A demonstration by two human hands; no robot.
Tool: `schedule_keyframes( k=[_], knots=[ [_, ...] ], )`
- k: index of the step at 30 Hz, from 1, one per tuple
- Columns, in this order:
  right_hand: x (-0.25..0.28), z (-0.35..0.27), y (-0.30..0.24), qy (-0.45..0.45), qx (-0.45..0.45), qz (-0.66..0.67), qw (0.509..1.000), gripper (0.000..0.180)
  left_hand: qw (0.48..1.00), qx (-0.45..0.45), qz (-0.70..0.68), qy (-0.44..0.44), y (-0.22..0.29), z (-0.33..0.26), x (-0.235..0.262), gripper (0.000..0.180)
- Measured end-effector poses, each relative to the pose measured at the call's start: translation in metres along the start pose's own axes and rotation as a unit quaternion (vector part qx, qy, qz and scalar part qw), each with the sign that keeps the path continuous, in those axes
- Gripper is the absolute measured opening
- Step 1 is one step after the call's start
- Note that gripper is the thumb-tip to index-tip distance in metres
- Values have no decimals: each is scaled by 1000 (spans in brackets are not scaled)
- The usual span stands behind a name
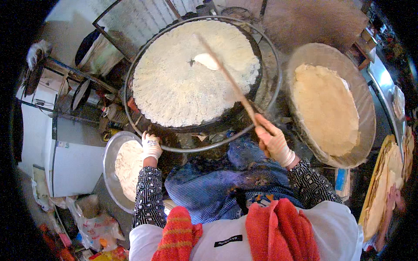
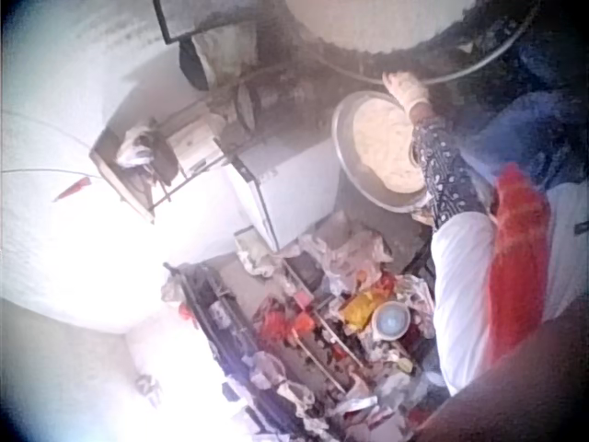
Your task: The person prepares flatbread by spreading batter on a heated griddle with a wooden stick, flipping and rotating the bread using a blue scraper, and then removing it from the griddle to place it on a stack.
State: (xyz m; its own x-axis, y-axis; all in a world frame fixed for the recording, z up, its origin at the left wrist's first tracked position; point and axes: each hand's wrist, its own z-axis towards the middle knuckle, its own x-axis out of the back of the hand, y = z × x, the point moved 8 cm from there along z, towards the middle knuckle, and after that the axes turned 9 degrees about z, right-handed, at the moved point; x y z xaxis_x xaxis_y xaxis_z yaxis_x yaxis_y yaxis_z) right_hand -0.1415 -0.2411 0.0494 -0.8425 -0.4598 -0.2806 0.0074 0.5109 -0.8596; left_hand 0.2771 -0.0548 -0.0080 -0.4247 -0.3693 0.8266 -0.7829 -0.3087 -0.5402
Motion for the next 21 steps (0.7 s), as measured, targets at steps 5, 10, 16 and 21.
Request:
schedule_keyframes(
  k=[5,10,16,21],
  knots=[
    [17,6,39,49,-37,55,997,46,999,15,22,-21,23,-12,16,21],
    [-15,22,46,-43,-32,86,995,45,996,49,9,-71,101,-30,69,17],
    [-43,51,44,-20,-34,70,997,44,967,-38,-194,160,235,-81,204,56],
    [-67,61,56,-70,-59,182,979,40,903,-144,-386,121,234,-150,210,46]
  ],
)
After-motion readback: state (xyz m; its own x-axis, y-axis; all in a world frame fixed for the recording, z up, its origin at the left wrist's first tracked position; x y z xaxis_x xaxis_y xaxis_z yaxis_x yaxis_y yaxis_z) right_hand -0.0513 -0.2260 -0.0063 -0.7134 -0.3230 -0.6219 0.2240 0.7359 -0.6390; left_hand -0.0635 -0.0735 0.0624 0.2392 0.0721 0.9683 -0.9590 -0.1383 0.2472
